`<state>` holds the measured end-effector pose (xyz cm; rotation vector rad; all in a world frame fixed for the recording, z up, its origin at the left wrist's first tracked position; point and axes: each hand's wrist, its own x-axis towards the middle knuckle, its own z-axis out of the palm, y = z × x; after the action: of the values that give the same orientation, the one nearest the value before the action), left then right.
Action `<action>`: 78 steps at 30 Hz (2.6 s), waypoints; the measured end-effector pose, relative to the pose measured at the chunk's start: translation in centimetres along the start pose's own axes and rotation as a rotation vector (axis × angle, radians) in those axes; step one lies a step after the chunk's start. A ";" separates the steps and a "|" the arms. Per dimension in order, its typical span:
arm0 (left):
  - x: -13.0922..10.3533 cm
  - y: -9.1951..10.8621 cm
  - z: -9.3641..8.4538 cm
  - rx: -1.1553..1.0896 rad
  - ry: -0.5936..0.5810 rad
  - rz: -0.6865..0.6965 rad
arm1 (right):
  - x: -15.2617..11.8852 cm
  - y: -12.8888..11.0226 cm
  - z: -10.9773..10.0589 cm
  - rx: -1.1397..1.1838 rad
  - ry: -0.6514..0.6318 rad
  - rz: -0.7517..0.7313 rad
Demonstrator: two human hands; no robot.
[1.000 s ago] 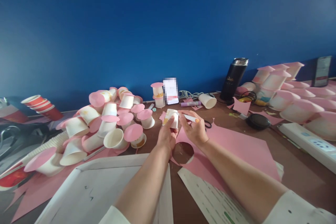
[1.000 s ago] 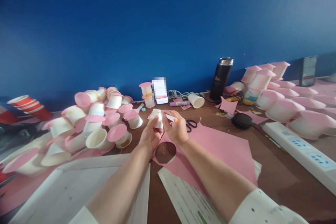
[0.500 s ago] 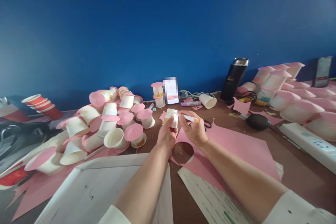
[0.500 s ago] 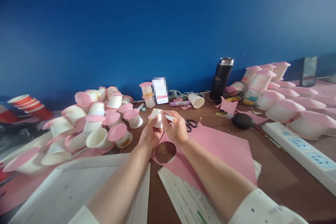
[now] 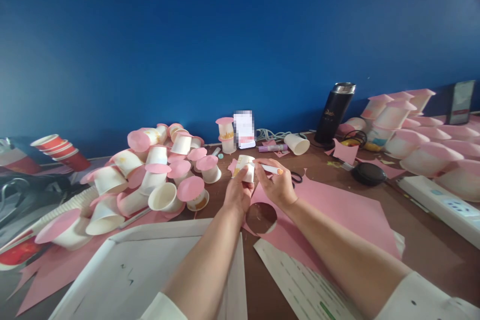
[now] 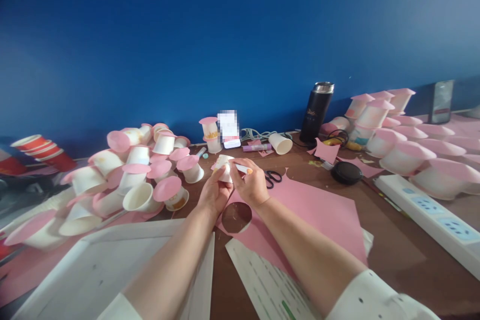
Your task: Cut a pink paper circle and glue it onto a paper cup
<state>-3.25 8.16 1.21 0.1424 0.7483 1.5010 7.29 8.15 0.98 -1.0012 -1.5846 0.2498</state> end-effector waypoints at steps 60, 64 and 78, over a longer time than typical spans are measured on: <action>0.5 0.1 -0.4 -0.014 -0.120 -0.041 | 0.1 0.6 0.0 0.002 0.047 0.075; 0.5 0.2 -0.3 -0.022 -0.117 -0.044 | 0.1 0.7 0.0 0.004 0.048 0.072; 0.3 0.6 -0.3 -0.034 -0.119 -0.053 | 0.0 0.9 0.0 -0.008 0.053 0.075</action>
<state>-3.90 8.40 1.19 0.1832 0.6264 1.4412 7.66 8.74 0.43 -1.0664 -1.5033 0.2669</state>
